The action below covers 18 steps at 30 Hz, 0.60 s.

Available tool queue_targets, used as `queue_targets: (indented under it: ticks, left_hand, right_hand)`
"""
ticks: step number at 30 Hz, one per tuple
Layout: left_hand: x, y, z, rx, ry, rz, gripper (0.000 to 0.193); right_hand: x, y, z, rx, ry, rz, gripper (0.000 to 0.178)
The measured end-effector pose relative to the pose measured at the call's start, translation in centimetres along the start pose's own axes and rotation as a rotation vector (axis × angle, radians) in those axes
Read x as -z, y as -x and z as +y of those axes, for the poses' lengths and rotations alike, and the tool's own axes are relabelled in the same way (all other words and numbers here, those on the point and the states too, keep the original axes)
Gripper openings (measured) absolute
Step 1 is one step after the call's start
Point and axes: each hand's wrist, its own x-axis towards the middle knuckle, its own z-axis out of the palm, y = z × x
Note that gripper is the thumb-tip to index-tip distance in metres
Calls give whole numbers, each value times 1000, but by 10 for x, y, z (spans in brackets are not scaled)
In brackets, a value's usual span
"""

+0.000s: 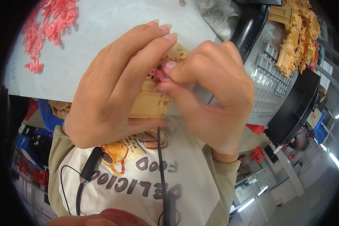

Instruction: The recorder is assembling small plastic toy components, using an electric screwdriver to fasten parts together.

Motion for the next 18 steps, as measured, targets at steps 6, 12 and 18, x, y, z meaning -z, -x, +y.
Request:
queue_targets:
  ticks: [6, 12, 18]
  left_hand:
    - [16, -5, 6, 39, 20, -139, 98]
    - [6, -10, -5, -129, 17, -3, 50]
    - [0, -13, -7, -68, 130, 89, 26]
  right_hand:
    - [4, 4, 16, 102, -44, 151, 35]
    - [-1, 4, 32, -569, 226, 571, 61]
    - [2, 1, 52, -617, 132, 487, 77]
